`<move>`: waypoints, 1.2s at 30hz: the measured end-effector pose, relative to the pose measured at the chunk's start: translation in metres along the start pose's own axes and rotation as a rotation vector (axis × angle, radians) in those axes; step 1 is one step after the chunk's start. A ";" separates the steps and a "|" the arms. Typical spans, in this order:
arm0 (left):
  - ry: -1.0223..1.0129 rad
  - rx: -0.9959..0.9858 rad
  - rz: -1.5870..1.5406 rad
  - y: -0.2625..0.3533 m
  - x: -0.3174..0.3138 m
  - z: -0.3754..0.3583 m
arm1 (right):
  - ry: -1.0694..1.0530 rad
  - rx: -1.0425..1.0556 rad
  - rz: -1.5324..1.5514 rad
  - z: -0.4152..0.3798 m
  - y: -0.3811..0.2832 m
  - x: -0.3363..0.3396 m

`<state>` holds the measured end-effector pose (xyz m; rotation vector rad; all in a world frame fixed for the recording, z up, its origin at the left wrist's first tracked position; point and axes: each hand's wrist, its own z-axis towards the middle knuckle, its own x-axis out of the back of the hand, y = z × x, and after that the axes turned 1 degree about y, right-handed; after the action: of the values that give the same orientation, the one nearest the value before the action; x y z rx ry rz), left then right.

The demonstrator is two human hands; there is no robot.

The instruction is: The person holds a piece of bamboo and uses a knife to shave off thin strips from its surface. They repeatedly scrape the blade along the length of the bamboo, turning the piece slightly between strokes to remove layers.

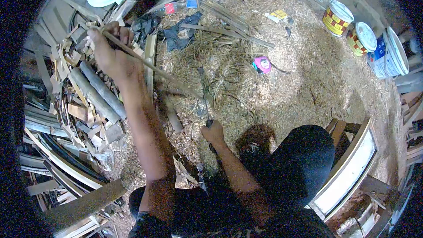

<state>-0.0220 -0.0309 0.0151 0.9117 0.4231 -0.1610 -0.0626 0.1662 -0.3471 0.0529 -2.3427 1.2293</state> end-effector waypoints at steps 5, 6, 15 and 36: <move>-0.001 -0.010 -0.019 0.003 -0.003 -0.003 | 0.008 0.052 -0.021 0.000 0.000 0.003; 0.006 -0.011 0.015 0.006 -0.005 -0.005 | 0.007 0.056 -0.020 -0.001 -0.010 0.006; -0.026 0.010 0.046 0.006 -0.004 -0.002 | -0.186 0.109 0.969 -0.048 -0.138 0.036; 0.029 0.096 0.055 0.005 0.020 0.017 | 0.102 0.513 0.209 -0.025 -0.091 0.022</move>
<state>0.0019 -0.0406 0.0191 1.0203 0.4198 -0.1190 -0.0485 0.1357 -0.2562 -0.0845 -1.9289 1.8629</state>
